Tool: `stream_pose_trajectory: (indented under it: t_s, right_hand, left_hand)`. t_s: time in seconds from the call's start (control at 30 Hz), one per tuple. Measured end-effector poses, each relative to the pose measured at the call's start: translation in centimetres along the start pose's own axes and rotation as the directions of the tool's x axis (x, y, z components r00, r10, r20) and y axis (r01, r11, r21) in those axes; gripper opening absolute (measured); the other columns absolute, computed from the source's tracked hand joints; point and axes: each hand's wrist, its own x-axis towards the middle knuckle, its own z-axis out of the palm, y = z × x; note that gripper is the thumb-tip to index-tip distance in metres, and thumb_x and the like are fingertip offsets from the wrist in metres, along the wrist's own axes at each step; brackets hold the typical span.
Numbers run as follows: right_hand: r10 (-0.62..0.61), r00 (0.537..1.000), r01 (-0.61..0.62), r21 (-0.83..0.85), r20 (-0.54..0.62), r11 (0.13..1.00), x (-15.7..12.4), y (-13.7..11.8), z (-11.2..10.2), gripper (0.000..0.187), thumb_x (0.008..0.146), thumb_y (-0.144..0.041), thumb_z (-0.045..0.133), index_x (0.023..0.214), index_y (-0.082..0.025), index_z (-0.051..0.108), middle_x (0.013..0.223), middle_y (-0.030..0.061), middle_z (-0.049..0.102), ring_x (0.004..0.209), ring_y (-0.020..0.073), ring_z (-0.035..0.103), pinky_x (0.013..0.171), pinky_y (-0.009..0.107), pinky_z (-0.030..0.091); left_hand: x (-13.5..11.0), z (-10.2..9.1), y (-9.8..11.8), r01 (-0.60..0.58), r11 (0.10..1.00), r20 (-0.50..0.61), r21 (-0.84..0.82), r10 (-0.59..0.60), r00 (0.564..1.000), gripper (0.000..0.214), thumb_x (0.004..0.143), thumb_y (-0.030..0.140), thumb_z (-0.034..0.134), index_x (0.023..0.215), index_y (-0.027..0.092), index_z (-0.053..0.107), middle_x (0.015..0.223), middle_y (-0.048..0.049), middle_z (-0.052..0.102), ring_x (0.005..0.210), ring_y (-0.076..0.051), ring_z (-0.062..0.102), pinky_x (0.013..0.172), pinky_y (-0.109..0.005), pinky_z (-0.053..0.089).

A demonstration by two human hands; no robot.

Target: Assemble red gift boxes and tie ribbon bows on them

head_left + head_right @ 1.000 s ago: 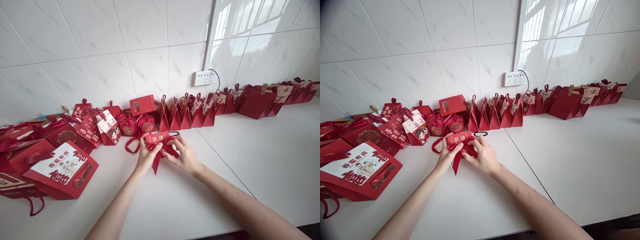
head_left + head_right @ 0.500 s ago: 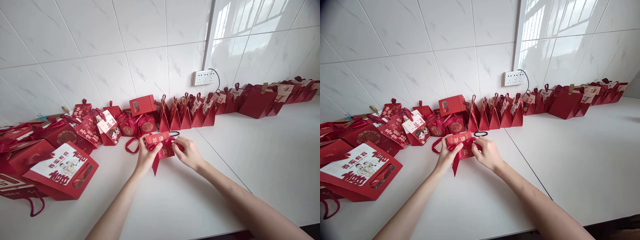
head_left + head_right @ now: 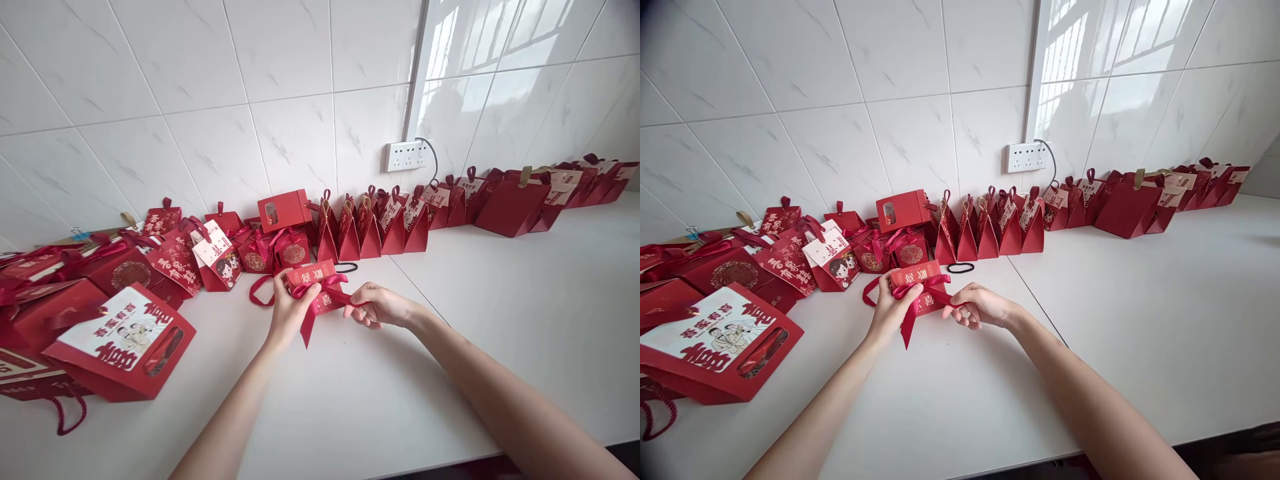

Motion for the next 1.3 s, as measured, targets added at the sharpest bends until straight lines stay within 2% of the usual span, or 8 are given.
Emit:
stream_pose_trajectory:
  t_s: [0.17,0.47,0.6,0.67,0.77,0.97,1.1,1.3]
  right_hand:
    - [0.134,0.986,-0.121,-0.124,0.102,0.985,0.0,0.3,-0.6,0.030,0.073,-0.030,0.051,0.070,-0.010,0.073,0.050,-0.0011,0.052,0.040,0.0070,0.045,0.031,0.017,0.028]
    - [0.179,0.971,-0.142,-0.218,0.157,0.965,0.0,0.6,-1.4,0.029,0.069,-0.027,0.051,0.078,-0.012,0.074,0.058,0.0013,0.057,0.049,0.0101,0.053,0.031,0.017,0.032]
    - [-0.071,0.995,0.060,-0.140,-0.074,0.988,-0.2,0.1,-1.5,0.029,0.073,-0.037,0.051,0.068,-0.013,0.069,0.055,-0.0012,0.049,0.044,0.0079,0.042,0.035,0.019,0.028]
    - [-0.259,0.931,0.238,-0.110,-0.259,0.965,-0.3,-0.1,-1.0,0.033,0.075,-0.043,0.048,0.064,-0.016,0.063,0.051,-0.0047,0.037,0.042,0.0071,0.032,0.037,0.020,0.024]
    - [-0.462,0.798,0.333,-0.356,-0.387,0.873,-0.2,-0.2,0.4,0.033,0.077,-0.045,0.049,0.063,-0.017,0.059,0.052,-0.0037,0.038,0.046,0.0089,0.034,0.041,0.023,0.028]
    - [-0.783,0.580,0.253,-0.865,-0.223,0.433,0.9,1.5,3.2,0.018,0.079,-0.038,0.059,0.080,-0.020,0.058,0.077,0.0040,0.057,0.063,0.0141,0.050,0.061,0.029,0.044]
    - [-0.839,0.527,0.213,-0.935,-0.135,0.283,1.3,2.4,3.6,0.016,0.087,-0.035,0.052,0.088,-0.021,0.058,0.082,0.0069,0.056,0.073,0.0176,0.053,0.063,0.030,0.046]
    - [-0.855,0.510,0.241,-0.940,-0.089,0.242,1.2,2.3,3.7,0.012,0.088,-0.024,0.048,0.081,-0.021,0.057,0.074,0.0054,0.057,0.070,0.0175,0.051,0.062,0.030,0.045]
  left_hand:
    - [-0.2,0.0,0.1,-0.008,1.000,0.006,-0.001,0.008,1.000,0.055,0.069,0.041,0.071,0.111,0.024,0.040,0.110,-0.0055,0.058,0.101,-0.020,0.059,0.085,-0.033,0.047]
    - [0.0,-0.1,-0.1,-0.003,1.000,0.005,-0.019,0.003,1.000,0.057,0.068,0.039,0.072,0.112,0.024,0.039,0.109,-0.0056,0.058,0.100,-0.020,0.059,0.086,-0.034,0.047]
    - [-0.1,0.0,0.0,-0.003,1.000,-0.003,-0.016,0.003,1.000,0.055,0.069,0.039,0.071,0.111,0.024,0.039,0.109,-0.0059,0.058,0.100,-0.019,0.059,0.087,-0.034,0.047]
    - [-0.3,0.1,0.0,0.011,1.000,-0.011,-0.013,-0.011,1.000,0.056,0.069,0.039,0.071,0.112,0.023,0.038,0.110,-0.0062,0.057,0.100,-0.019,0.059,0.087,-0.035,0.047]
    - [-0.4,0.3,0.1,0.018,1.000,-0.019,-0.010,-0.018,1.000,0.057,0.069,0.038,0.071,0.113,0.024,0.038,0.111,-0.0062,0.057,0.101,-0.019,0.059,0.088,-0.036,0.046]
    - [-0.5,0.4,-0.1,-0.027,1.000,-0.013,-0.010,0.027,1.000,0.057,0.068,0.038,0.072,0.112,0.024,0.038,0.115,-0.0071,0.056,0.108,-0.020,0.056,0.091,-0.034,0.044]
    - [-0.5,0.4,-0.1,-0.016,1.000,-0.016,0.001,0.016,1.000,0.057,0.069,0.039,0.072,0.113,0.024,0.039,0.116,-0.0074,0.055,0.107,-0.021,0.056,0.089,-0.034,0.045]
    - [-0.5,0.5,-0.1,-0.024,1.000,-0.026,0.019,0.024,0.999,0.058,0.070,0.038,0.071,0.114,0.024,0.037,0.114,-0.0076,0.057,0.107,-0.021,0.057,0.090,-0.036,0.045]
